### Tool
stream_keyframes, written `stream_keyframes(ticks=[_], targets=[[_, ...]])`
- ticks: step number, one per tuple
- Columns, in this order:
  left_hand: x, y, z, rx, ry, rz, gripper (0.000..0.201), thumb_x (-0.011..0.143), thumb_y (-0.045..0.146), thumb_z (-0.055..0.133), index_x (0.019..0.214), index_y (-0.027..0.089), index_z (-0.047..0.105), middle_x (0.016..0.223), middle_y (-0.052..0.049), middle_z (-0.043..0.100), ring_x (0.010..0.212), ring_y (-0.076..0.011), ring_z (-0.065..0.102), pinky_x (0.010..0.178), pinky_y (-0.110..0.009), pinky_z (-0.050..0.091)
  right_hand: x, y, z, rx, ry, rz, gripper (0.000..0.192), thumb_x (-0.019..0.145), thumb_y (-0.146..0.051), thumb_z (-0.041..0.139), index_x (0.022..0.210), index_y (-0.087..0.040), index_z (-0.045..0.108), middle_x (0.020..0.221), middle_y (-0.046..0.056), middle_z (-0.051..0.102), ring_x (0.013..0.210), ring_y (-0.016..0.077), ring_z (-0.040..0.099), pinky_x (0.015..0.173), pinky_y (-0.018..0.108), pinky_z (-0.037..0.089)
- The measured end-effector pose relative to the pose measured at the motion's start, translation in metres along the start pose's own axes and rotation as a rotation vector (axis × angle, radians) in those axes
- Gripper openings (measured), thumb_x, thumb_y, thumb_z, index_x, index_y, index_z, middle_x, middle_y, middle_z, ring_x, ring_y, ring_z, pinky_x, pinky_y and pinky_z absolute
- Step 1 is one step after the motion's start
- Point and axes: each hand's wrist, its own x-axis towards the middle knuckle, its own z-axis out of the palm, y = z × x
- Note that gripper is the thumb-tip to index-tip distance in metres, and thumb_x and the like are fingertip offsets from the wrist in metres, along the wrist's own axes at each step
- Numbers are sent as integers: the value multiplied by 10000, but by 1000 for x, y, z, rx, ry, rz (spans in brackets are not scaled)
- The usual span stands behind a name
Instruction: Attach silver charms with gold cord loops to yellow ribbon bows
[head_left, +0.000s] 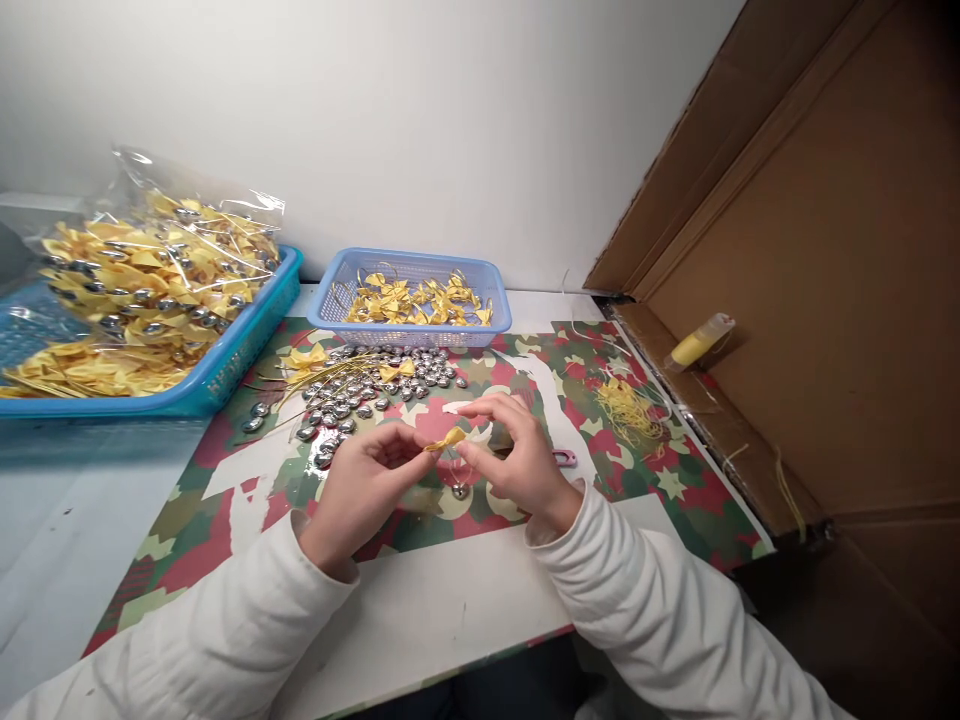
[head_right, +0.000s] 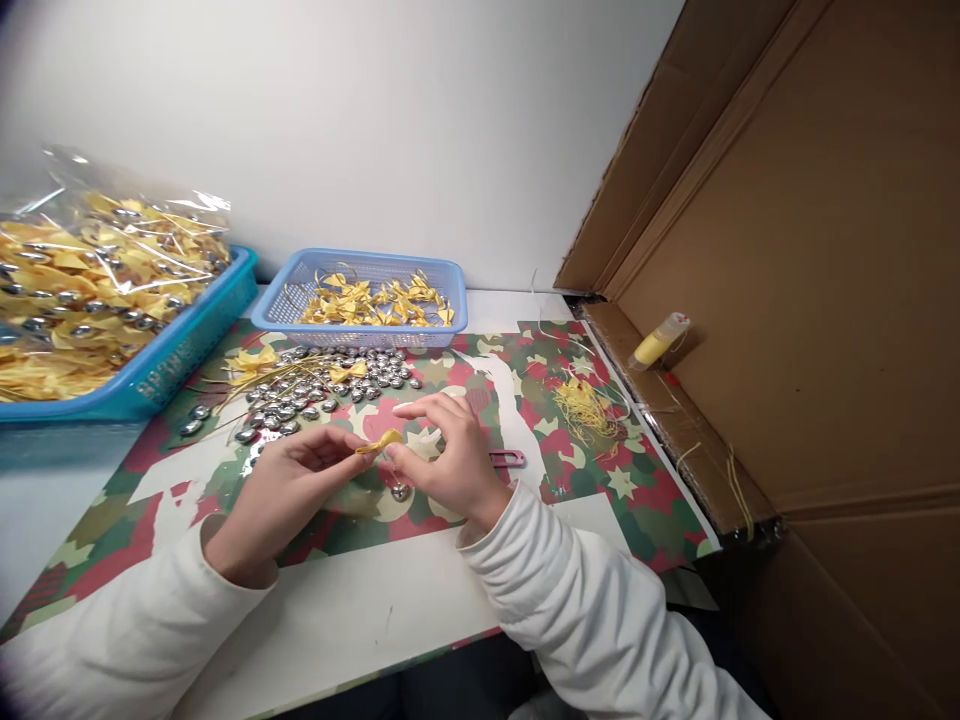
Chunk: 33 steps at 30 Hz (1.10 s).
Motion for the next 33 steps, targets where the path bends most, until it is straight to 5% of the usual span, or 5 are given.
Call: stream_keyframes(ticks=[6,14,21,27,33], targets=[[1,8,0,-244,-12,-156,297,613,393,845,704,177,663,616,-7,684,565,-153,642,523,-235,508,-1,0,0,-9,-72,-44,196,724,-299,810,855,-212,695,879,31,723,862,205,602,787,346,456],[-3,11,2,-261,-69,-99,284,646,402,838,689,165,686,657,-23,721,598,-148,668,561,-227,543,-3,1,4,22,-15,-48,246,743,-393,804,677,-193,675,692,20,680,693,165,556,684,321,429],[-6,9,4,-197,-81,-24,255,703,398,791,705,166,686,698,-56,753,641,-203,707,600,-298,581,-5,-2,7,139,32,88,307,759,-399,774,563,-208,635,603,6,630,632,153,524,631,314,432],[-9,7,1,154,16,224,114,776,276,674,717,185,710,678,-22,747,600,-168,676,548,-249,524,-2,-2,2,311,-168,284,202,822,-392,660,779,-198,701,766,30,661,640,138,548,539,261,428],[-9,4,2,470,34,572,154,830,252,627,693,204,679,672,6,746,571,-136,662,567,-234,495,-5,0,10,470,-245,368,190,856,-366,607,794,-198,544,824,0,546,650,123,603,573,253,493]])
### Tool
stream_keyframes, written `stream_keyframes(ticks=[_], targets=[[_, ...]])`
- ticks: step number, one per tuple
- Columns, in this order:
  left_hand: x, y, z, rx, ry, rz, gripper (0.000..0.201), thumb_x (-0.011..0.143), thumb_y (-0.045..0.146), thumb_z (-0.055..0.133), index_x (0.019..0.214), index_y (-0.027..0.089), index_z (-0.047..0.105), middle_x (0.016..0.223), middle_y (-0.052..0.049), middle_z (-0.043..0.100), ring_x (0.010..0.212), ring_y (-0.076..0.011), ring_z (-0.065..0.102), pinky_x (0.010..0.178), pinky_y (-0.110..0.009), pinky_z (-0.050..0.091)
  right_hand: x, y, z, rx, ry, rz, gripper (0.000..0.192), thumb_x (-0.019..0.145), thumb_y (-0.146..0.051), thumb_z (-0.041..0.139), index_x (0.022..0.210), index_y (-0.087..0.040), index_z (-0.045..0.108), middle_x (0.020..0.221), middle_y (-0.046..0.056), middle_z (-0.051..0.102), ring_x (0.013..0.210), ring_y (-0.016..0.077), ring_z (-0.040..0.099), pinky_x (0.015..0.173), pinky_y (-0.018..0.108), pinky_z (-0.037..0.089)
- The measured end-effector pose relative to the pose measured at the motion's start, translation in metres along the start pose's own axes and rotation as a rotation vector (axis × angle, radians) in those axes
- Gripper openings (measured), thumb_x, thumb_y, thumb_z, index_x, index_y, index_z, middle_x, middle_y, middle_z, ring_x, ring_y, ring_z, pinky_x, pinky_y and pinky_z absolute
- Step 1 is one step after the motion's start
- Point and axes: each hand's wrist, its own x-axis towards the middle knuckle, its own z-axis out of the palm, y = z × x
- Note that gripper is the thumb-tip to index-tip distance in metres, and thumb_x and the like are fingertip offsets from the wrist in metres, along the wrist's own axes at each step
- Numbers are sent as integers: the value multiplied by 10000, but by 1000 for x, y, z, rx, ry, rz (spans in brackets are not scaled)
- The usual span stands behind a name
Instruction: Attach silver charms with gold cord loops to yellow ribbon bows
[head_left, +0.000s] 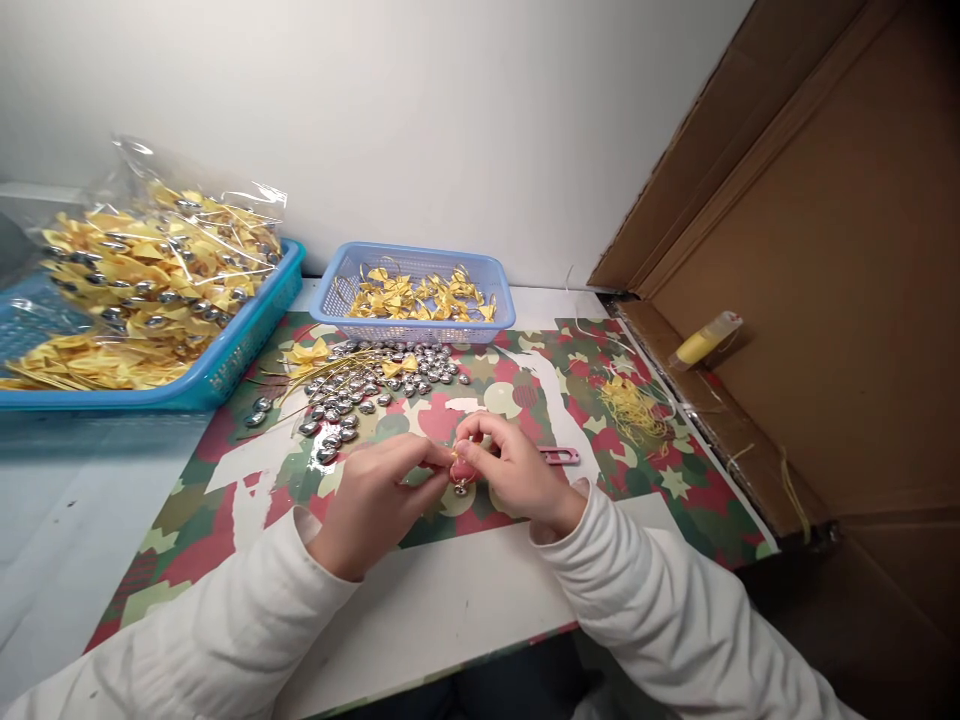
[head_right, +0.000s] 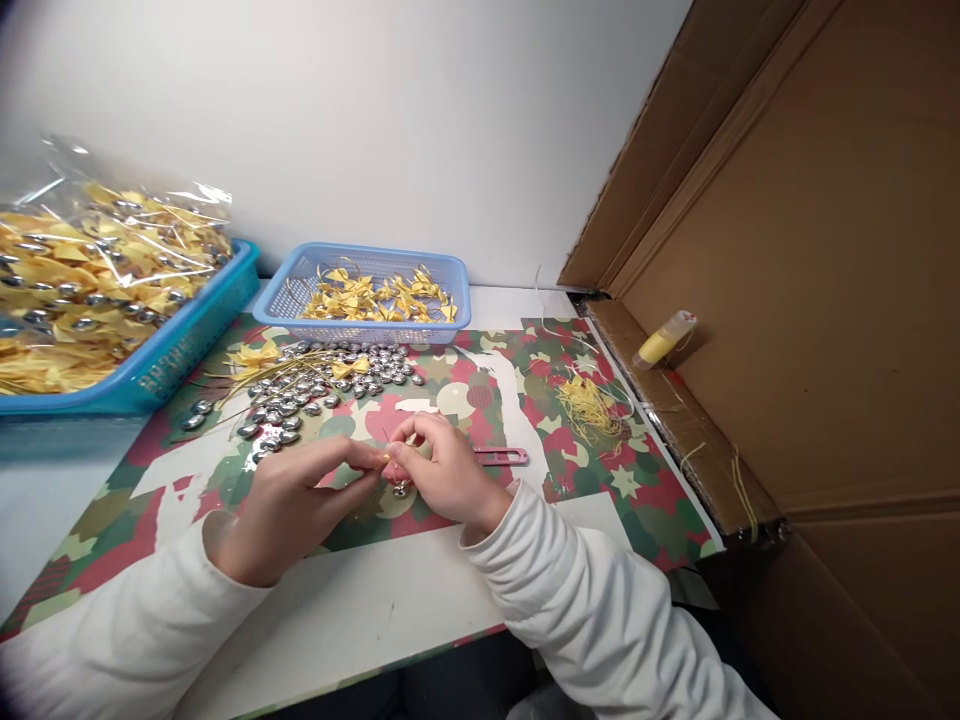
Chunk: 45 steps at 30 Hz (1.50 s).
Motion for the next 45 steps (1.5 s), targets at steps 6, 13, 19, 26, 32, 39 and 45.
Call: stream_keyframes(ticks=[6,13,19,26,32,39,45], targets=[[3,3,-1,56,33,75,162,851,227,610,693,197,633,667,6,725,574,-124,653,572,-221,493,0,6,9,175,86,-64,309,867,-515,597,838,-214,534,860,-7,534,623,89,522,578,237,458],[3,0,-3,124,2,162,190,887,185,556,703,201,601,648,5,682,579,-121,618,565,-223,480,1,8,11,286,77,-1,358,826,-548,647,806,-205,546,827,-4,543,600,87,502,507,223,416],[0,-4,-1,126,-148,277,252,917,137,486,696,210,584,686,-15,689,635,-147,630,596,-245,483,8,2,6,362,242,-11,382,751,-546,710,775,-221,512,719,-28,513,642,106,472,628,243,449],[9,-13,-6,119,-125,-10,139,826,207,557,733,221,660,652,23,717,543,-133,633,534,-224,453,7,-26,-27,448,333,-168,330,810,-504,666,842,-268,438,615,-62,372,620,136,492,697,314,485],[13,-9,-4,-49,-207,-227,161,796,273,602,769,208,746,687,-22,754,578,-164,662,527,-238,494,1,-39,-41,302,399,-292,227,906,-473,552,848,-286,438,609,-70,205,491,121,241,523,280,355],[13,-5,-8,-512,-336,-567,201,738,340,684,790,168,776,752,-96,770,633,-213,689,504,-272,528,-3,-29,-36,156,363,-367,200,952,-434,498,846,-267,471,656,-52,326,564,120,340,609,277,401],[12,-9,-9,-833,-279,-842,205,654,352,779,682,155,728,621,-53,684,555,-164,622,468,-253,488,-7,-16,-17,-298,125,-324,277,748,-269,763,996,-246,642,624,-63,430,538,97,324,516,245,307]])
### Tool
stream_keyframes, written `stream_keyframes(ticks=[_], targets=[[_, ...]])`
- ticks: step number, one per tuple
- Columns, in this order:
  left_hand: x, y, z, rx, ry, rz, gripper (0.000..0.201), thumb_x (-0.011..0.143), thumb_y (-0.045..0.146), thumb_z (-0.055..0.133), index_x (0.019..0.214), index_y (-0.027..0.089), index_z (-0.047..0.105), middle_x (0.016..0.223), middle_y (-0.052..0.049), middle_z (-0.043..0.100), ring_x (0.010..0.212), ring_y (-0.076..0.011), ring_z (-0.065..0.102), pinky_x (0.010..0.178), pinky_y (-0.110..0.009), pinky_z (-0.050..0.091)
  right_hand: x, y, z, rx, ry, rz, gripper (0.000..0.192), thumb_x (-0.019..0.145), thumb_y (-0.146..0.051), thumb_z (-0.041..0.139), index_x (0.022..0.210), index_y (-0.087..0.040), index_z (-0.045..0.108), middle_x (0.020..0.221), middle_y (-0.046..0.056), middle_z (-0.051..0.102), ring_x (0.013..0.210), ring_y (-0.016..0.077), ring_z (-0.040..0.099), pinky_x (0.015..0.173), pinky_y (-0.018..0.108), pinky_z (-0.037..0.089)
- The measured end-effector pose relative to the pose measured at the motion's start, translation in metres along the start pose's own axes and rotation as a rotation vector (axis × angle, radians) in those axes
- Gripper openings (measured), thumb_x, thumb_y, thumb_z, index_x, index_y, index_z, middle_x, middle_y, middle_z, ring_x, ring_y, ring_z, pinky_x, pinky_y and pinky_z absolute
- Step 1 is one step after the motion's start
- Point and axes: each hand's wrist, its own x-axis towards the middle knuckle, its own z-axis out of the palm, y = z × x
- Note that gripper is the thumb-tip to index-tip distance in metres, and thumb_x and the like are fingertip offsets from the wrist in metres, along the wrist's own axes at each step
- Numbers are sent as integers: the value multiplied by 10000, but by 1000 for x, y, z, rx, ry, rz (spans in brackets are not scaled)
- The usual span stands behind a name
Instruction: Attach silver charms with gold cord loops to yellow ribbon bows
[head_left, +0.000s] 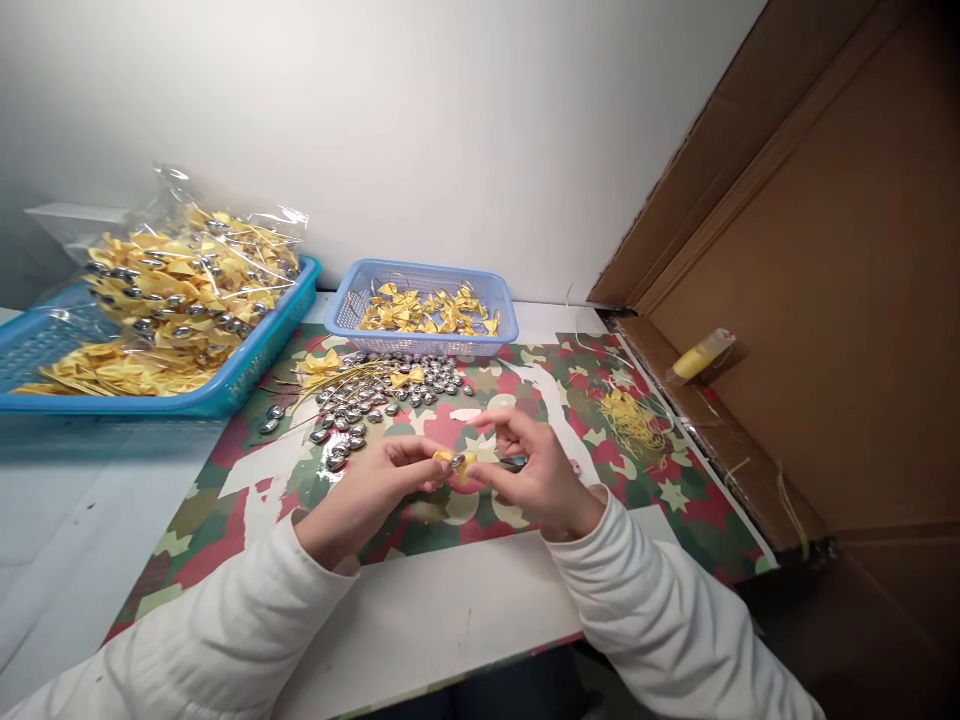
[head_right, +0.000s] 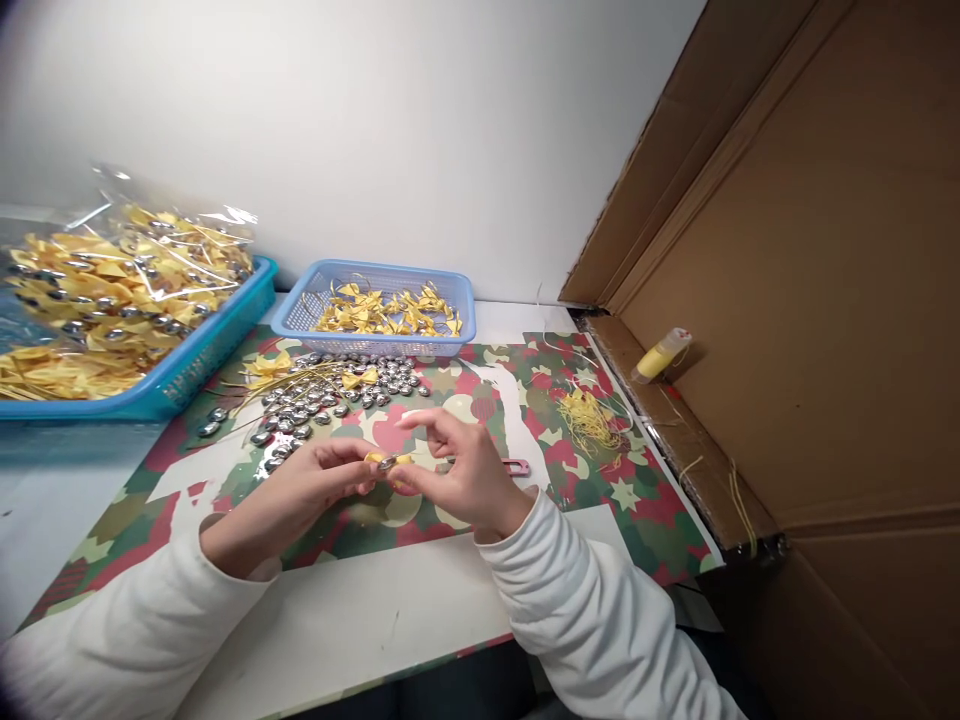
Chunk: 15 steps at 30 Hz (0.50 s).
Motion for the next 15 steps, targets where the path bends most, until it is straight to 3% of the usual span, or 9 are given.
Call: stream_keyframes(ticks=[2,5,9,15], targets=[[0,-1,2,-54,-23,7,187,656,343,794,693,168,742,656,-54,693,596,-160,631,517,-258,508,-1,4,6,-51,-38,-47,160,763,-225,740,920,-232,712,593,-51,514,507,89,329,502,248,310],[1,-2,5,-139,-26,-7,149,660,324,801,679,183,758,716,-57,712,672,-161,652,625,-268,545,-2,9,12,-59,22,-125,52,785,-225,719,810,-228,765,600,-13,637,490,97,409,492,258,350],[1,-2,6,-288,-28,-107,173,643,327,817,691,169,767,781,-77,730,766,-177,658,715,-270,557,-2,15,15,-59,81,-186,90,784,-303,740,745,-231,777,570,9,671,486,118,485,490,271,399],[-2,-2,4,-316,-83,-145,280,592,371,881,683,140,753,697,-35,678,660,-116,585,663,-214,521,-1,19,16,-13,101,-346,84,793,-252,755,736,-198,782,582,30,698,481,114,528,524,270,444]])
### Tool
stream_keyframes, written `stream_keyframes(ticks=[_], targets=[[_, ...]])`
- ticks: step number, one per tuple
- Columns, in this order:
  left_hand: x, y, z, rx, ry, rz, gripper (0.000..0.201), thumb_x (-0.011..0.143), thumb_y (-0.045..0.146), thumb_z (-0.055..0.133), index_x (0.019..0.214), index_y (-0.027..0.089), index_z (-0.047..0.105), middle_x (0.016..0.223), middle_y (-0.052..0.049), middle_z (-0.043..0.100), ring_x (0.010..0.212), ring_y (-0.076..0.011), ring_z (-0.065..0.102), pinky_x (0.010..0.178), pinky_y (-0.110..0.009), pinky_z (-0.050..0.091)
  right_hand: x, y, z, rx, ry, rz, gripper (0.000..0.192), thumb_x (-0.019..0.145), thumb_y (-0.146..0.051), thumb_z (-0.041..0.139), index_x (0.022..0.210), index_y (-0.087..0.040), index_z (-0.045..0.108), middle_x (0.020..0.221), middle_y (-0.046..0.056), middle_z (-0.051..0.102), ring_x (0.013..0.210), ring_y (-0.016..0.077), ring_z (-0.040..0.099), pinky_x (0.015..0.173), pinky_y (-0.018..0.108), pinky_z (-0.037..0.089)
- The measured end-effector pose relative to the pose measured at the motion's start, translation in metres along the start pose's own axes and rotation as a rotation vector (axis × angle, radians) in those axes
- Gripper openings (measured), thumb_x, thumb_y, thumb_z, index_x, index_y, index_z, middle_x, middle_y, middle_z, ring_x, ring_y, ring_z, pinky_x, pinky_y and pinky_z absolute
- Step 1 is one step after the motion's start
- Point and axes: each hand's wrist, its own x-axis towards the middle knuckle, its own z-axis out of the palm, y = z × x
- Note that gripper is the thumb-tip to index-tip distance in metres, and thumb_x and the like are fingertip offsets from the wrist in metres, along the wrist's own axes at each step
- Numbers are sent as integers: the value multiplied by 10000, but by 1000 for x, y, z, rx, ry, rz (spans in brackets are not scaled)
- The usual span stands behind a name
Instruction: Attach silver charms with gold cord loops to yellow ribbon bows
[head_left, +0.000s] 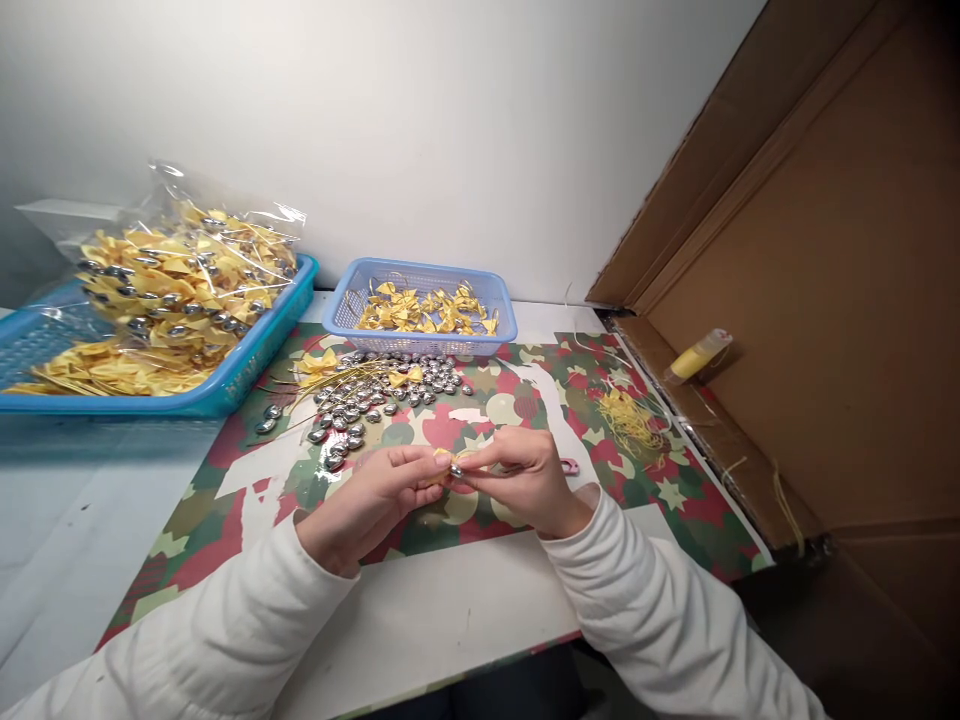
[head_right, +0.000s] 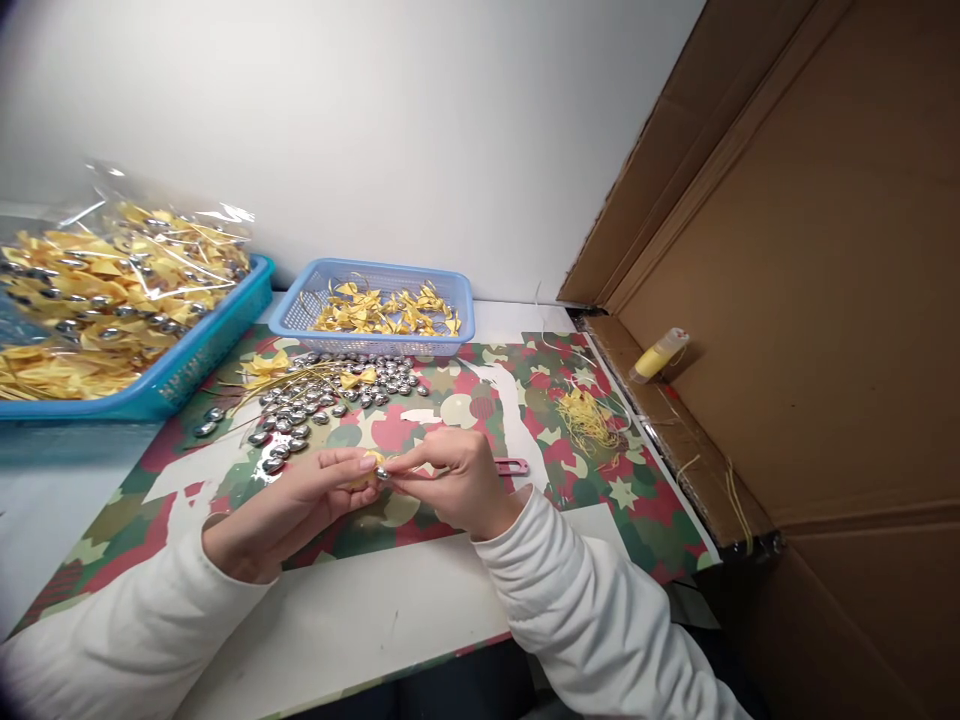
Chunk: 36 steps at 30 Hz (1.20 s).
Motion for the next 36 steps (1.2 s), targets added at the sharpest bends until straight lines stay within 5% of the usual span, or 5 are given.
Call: stream_keyframes(ticks=[6,11,19,24,36], targets=[[-2,0,3,116,22,12,278,592,352,882,694,141,733,688,-26,675,650,-118,592,602,-211,472,2,-5,-3,10,-88,212,95,711,-179,786,794,-212,752,576,-32,589,514,89,404,522,243,368],[-4,0,2,284,78,143,234,647,373,816,697,172,707,682,-24,699,613,-148,618,585,-262,493,16,-3,-22,510,-19,594,156,831,-309,660,962,-228,636,647,-55,423,561,89,371,550,213,369],[-5,-20,7,1702,-23,1128,238,909,125,509,726,161,657,631,-32,642,582,-189,574,559,-336,469,32,18,-32,827,476,809,190,934,-154,463,754,-193,512,600,-69,267,483,78,248,479,176,297],[-7,-30,17,2067,-94,1103,303,842,-29,451,659,165,595,617,-37,568,563,-200,499,519,-346,404,32,29,-23,776,466,827,191,932,-176,491,743,-198,475,590,-77,287,468,69,244,468,174,282],[-5,-37,20,1972,-12,1069,217,901,92,534,706,168,593,673,-36,562,633,-198,509,541,-326,402,27,48,-17,414,304,809,354,693,-459,783,723,-189,557,683,-21,590,630,112,562,654,283,496]])
